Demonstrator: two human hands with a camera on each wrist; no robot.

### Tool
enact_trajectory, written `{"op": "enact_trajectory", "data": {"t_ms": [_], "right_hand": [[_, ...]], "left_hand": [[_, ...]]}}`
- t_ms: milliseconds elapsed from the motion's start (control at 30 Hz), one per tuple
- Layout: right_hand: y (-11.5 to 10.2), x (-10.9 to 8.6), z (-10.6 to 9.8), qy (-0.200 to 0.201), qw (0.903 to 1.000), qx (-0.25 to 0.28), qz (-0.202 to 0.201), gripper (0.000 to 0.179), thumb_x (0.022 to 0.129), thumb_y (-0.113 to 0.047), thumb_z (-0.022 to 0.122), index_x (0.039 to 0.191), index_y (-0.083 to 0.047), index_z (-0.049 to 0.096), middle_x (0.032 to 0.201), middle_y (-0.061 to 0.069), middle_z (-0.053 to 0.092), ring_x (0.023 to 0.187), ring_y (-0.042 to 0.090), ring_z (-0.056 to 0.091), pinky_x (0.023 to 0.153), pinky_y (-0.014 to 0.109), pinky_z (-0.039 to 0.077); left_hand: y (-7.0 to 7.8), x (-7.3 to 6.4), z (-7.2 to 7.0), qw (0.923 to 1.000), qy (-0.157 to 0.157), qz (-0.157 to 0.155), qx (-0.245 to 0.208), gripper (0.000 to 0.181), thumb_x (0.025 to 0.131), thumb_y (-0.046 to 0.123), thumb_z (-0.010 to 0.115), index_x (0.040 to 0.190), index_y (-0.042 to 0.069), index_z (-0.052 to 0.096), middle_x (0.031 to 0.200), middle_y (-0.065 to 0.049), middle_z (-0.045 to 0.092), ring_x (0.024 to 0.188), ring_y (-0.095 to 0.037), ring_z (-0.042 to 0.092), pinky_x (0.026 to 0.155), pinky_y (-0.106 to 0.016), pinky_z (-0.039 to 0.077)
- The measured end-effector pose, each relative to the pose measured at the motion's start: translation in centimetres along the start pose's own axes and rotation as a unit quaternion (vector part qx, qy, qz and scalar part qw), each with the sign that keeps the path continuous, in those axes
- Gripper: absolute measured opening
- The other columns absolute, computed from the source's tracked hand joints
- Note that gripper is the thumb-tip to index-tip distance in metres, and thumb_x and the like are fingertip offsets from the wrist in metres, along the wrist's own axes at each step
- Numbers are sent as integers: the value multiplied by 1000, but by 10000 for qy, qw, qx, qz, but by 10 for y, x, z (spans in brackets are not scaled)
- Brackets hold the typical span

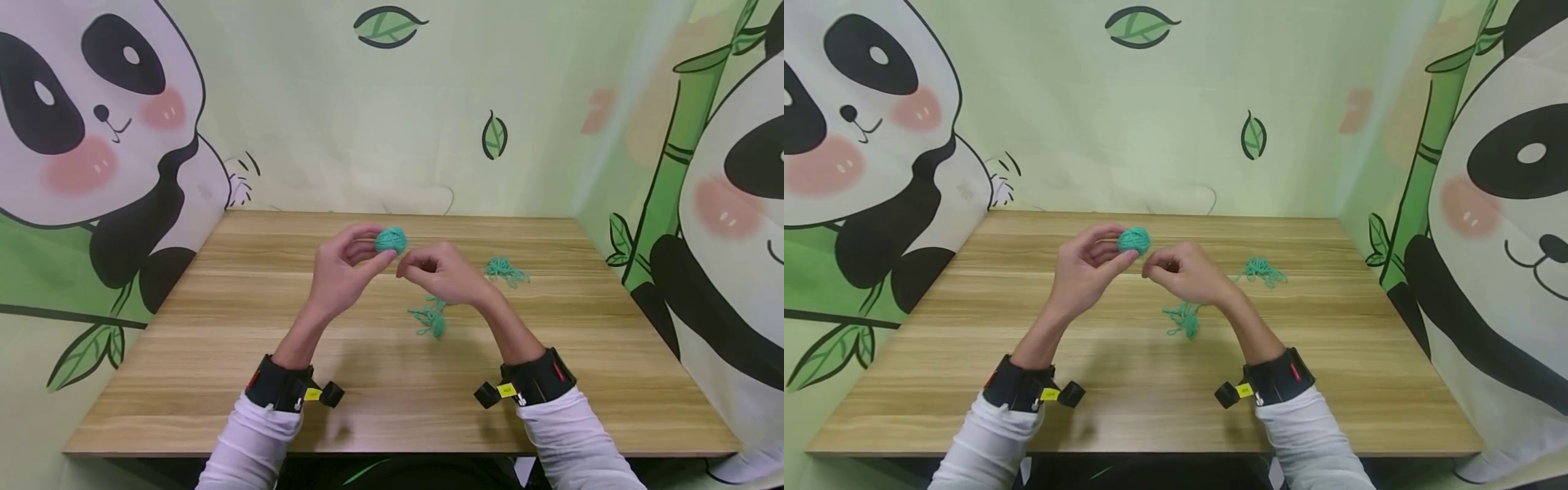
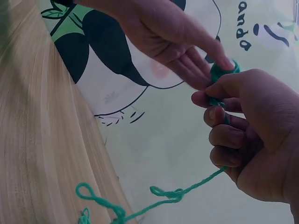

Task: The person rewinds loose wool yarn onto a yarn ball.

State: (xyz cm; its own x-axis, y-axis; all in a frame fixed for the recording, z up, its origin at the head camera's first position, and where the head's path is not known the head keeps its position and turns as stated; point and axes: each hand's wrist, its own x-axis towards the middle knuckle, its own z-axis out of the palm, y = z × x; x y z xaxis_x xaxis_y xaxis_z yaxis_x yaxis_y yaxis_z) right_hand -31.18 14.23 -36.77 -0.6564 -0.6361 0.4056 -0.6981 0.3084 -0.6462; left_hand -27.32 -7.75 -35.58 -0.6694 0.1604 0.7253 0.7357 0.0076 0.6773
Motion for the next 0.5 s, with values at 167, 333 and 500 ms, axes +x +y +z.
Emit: {"op": "enact_trajectory", "data": {"t_ms": [167, 333, 500], "right_hand": [[-12, -1, -3, -61, 10000, 34, 62, 23, 105, -15, 58, 97, -8, 78, 67, 1, 55, 55, 12, 42, 50, 21, 35], [-23, -3, -8, 60, 9994, 242, 221, 22, 105, -18, 59, 99, -7, 78, 65, 0, 49, 55, 14, 40, 50, 22, 34], [-28, -5, -12, 248, 9978, 530, 310, 21, 105, -16, 61, 101, -5, 77, 68, 3, 52, 57, 16, 41, 51, 23, 35]], "left_hand": [[-2, 0, 1, 9996, 12, 99, 274, 34, 85, -11, 77, 118, -16, 66, 111, -26, 71, 94, -35, 72, 83, -51, 61], [-6, 0, 1, 9992, -115, 182, 343, 33, 85, -11, 78, 116, -16, 67, 109, -26, 72, 93, -34, 72, 83, -49, 62], [-8, -1, 1, 9988, -280, 224, 347, 34, 85, -12, 77, 117, -16, 67, 109, -27, 71, 93, -35, 72, 83, -47, 62]]}}
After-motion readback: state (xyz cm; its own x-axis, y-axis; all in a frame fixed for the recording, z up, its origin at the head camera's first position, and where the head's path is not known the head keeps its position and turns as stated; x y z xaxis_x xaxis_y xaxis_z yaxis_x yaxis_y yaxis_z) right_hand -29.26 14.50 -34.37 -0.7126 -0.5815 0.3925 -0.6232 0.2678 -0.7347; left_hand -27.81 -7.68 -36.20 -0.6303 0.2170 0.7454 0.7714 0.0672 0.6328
